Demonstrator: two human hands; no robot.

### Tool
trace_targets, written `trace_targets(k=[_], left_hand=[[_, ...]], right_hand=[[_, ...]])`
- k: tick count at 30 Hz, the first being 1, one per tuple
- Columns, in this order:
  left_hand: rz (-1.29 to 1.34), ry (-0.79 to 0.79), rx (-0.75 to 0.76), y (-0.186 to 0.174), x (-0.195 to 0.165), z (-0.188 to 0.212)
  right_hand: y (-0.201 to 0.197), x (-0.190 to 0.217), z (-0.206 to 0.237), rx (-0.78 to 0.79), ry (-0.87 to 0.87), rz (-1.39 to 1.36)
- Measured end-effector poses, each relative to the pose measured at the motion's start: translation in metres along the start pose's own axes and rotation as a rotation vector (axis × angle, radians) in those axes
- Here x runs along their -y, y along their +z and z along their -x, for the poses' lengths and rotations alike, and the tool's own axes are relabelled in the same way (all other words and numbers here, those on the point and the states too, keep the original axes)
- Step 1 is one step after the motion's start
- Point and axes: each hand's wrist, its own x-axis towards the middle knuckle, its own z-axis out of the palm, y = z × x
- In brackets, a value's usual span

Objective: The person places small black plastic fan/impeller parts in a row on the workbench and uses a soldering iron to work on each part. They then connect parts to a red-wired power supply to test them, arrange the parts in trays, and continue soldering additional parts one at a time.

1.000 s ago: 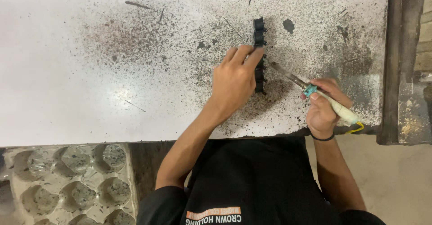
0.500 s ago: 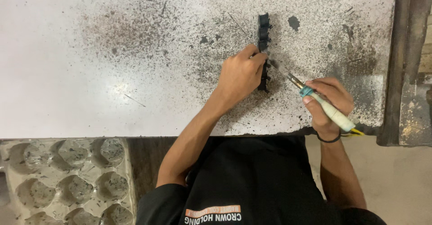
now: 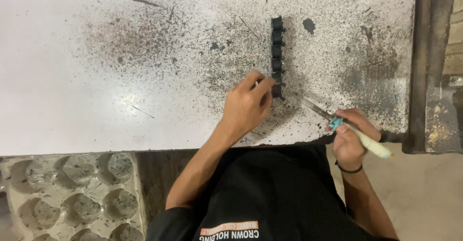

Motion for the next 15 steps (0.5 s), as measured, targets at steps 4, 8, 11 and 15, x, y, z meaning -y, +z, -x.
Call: trace_targets(k=[4,8,11,15], left_hand=[[0.0,0.034,0.019,0.003,-0.003,0.012],[-0.033,0.052,0.015,0.007,-0.004,0.011],[-0.02,0.027,0.057,0.008,-0.002,0.01],[-0.017,0.021,0.08,0.009,0.0,0.011]], right_hand=[[0.012,-0.002,0.018,-0.029,0.014,-0.011],[0.016,0.003,0.014,-0.02,0.01,0.06],[0.015,0.006,0.011,-0.011,-0.015,0.084],[0.017,0.006,0.01,-0.031,-0.028,0.034]])
